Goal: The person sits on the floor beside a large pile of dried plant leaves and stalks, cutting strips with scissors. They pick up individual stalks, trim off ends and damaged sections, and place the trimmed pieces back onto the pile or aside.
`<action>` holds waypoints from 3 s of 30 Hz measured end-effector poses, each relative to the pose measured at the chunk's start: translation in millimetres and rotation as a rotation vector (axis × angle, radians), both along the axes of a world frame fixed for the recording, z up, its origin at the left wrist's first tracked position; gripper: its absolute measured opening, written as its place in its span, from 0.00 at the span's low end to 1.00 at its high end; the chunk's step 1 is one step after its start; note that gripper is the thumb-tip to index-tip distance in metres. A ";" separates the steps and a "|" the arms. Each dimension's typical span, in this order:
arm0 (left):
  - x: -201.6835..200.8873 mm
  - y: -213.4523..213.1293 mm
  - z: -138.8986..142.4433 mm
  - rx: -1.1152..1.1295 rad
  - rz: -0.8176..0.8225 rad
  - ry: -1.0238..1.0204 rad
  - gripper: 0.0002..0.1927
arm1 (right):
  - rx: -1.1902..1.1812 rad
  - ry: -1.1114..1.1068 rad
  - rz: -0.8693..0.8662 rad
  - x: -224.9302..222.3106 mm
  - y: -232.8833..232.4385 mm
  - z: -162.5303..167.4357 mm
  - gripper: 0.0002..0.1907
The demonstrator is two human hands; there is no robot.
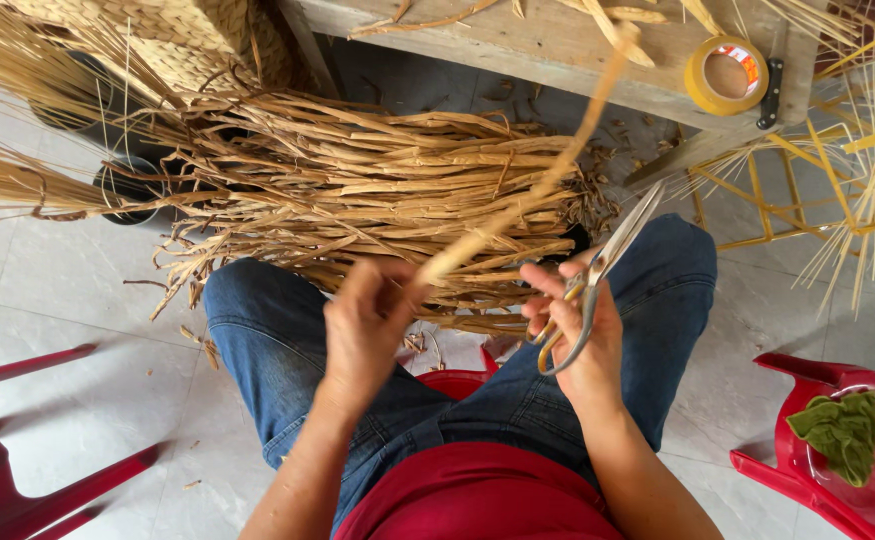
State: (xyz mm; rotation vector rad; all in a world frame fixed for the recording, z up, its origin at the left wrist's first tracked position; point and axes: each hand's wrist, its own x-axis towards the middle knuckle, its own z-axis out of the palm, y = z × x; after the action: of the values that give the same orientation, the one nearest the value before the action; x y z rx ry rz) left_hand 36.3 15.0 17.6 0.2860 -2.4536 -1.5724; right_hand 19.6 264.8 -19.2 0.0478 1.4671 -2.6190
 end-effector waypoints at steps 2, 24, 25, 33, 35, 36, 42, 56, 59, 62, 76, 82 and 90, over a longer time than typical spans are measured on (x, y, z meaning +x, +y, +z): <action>14.9 21.1 -5.3 0.058 -0.066 0.023 0.13 | -0.083 -0.005 -0.042 -8.3 -0.3 4.1 0.21; -9.1 51.5 51.7 0.723 -0.320 0.003 0.16 | 0.355 0.247 0.344 37.6 0.8 10.0 0.20; -10.6 53.5 52.0 0.803 -0.334 -0.077 0.16 | 0.386 0.288 0.352 39.2 0.9 8.7 0.21; -11.5 57.3 39.8 0.896 -0.373 -0.021 0.12 | 0.613 0.376 0.300 43.6 13.5 1.9 0.29; -11.2 51.5 38.0 0.883 -0.394 0.004 0.12 | 0.585 0.480 0.213 40.1 18.6 6.2 0.33; -11.1 49.7 37.1 0.865 -0.406 0.027 0.12 | 0.620 0.464 0.184 38.1 21.5 9.7 0.34; -3.6 54.0 32.8 1.042 -0.429 -0.003 0.10 | 0.777 0.349 0.192 29.3 29.2 40.1 0.41; 3.6 71.2 46.5 0.711 -0.403 0.000 0.11 | 0.835 0.351 0.166 29.3 20.8 55.1 0.37; 3.0 77.7 47.8 0.684 -0.400 -0.024 0.11 | 0.765 0.379 0.121 34.5 24.8 40.6 0.36; 3.8 88.4 47.3 0.648 -0.433 -0.019 0.12 | 0.593 0.294 0.066 41.0 31.1 30.1 0.31; 7.0 114.2 48.5 0.654 -0.461 -0.100 0.13 | 0.484 0.222 -0.004 42.7 44.1 29.1 0.22; 39.9 110.1 32.4 0.490 -0.703 0.207 0.07 | 0.166 0.101 -0.349 40.3 66.7 39.2 0.19; 33.6 85.2 -7.7 1.585 -0.333 -0.329 0.30 | 1.014 0.788 -0.594 43.9 137.0 50.5 0.13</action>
State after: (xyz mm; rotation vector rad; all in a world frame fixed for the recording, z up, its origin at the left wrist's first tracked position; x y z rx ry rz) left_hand 69.9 100.1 9.9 0.3446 -0.7858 -3.4335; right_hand 63.5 401.8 31.4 -0.5766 3.3395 -1.9233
